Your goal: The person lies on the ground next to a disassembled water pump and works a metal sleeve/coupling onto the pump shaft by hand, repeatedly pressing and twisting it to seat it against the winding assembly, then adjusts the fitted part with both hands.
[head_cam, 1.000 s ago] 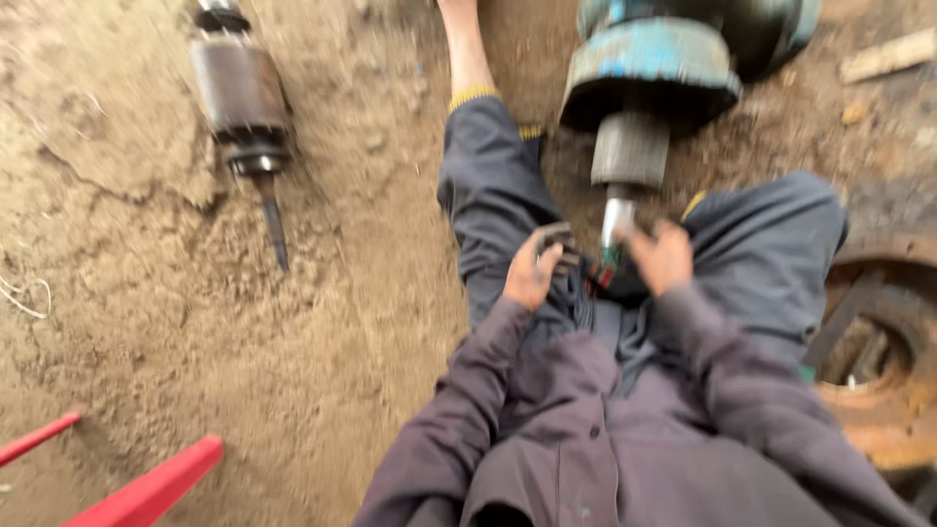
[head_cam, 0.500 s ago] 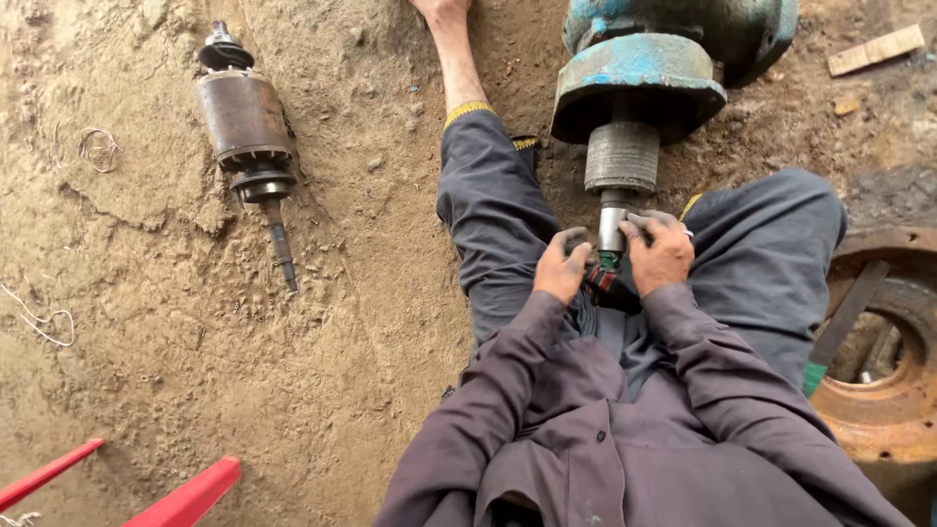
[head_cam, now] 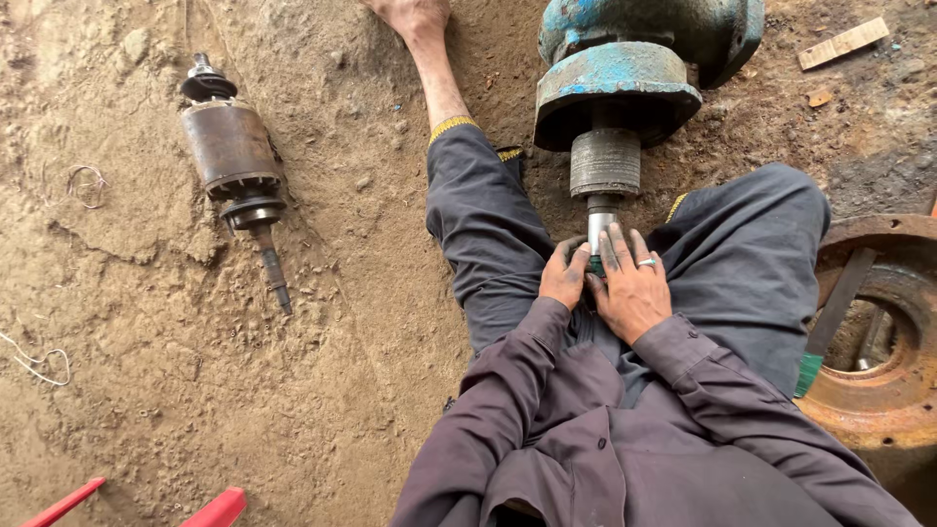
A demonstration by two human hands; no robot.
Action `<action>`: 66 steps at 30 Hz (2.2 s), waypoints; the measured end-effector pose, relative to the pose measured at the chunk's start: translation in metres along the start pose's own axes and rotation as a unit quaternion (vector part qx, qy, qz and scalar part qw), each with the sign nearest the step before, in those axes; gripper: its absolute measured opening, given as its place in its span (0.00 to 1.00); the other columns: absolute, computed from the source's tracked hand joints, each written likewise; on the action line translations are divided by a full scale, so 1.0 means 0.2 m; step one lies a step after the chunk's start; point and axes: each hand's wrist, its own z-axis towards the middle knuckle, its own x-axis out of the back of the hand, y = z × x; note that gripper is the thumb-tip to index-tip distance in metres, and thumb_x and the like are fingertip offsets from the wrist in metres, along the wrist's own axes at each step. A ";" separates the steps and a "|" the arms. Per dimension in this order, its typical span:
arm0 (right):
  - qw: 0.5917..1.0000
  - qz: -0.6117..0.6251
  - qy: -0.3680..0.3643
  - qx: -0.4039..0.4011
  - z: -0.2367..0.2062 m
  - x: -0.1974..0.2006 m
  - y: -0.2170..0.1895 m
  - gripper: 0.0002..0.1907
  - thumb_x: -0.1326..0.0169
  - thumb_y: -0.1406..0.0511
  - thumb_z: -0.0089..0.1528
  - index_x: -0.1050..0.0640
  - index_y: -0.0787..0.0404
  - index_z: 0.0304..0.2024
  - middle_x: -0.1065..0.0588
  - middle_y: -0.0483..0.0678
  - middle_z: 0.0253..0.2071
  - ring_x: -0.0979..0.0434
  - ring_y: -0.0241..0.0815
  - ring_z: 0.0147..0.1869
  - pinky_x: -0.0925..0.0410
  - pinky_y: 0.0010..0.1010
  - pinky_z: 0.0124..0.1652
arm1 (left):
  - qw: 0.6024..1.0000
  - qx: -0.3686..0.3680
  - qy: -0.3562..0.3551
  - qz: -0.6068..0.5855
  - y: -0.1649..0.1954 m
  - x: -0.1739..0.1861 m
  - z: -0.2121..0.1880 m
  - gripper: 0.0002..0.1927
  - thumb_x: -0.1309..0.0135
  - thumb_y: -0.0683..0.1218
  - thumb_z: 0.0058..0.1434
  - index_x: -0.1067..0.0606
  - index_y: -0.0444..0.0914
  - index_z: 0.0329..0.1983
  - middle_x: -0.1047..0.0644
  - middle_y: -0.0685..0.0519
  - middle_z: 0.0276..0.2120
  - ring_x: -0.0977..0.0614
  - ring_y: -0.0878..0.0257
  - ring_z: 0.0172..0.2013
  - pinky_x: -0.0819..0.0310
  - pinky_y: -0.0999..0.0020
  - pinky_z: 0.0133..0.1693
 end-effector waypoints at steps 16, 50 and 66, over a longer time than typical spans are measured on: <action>0.973 0.062 -0.179 -0.131 0.10 0.19 -0.12 0.45 0.54 0.49 0.64 0.50 0.58 0.77 0.57 0.49 0.81 0.23 0.65 0.56 0.40 0.61 0.62 | 0.995 0.040 0.006 -0.094 -0.03 0.00 0.02 0.30 0.61 0.61 0.73 0.27 0.33 0.62 0.22 0.42 0.55 0.22 0.51 0.53 0.29 0.60 0.54; 0.976 0.002 -0.218 -0.018 0.12 0.22 0.00 0.52 0.42 0.62 0.50 0.46 0.53 0.75 0.49 0.46 0.80 0.20 0.58 0.48 0.37 0.58 0.59 | 0.912 0.113 -0.040 -0.392 -0.03 -0.18 0.03 0.28 0.61 0.63 0.76 0.26 0.37 0.61 0.21 0.53 0.49 0.22 0.61 0.49 0.29 0.65 0.54; 0.975 0.054 -0.210 -0.045 0.12 0.23 -0.03 0.55 0.40 0.60 0.50 0.50 0.61 0.76 0.52 0.54 0.79 0.20 0.62 0.46 0.31 0.51 0.52 | 0.981 0.160 0.069 0.088 0.07 -0.23 0.14 0.48 0.79 0.71 0.75 0.24 0.28 0.60 0.22 0.34 0.54 0.24 0.43 0.59 0.36 0.54 0.61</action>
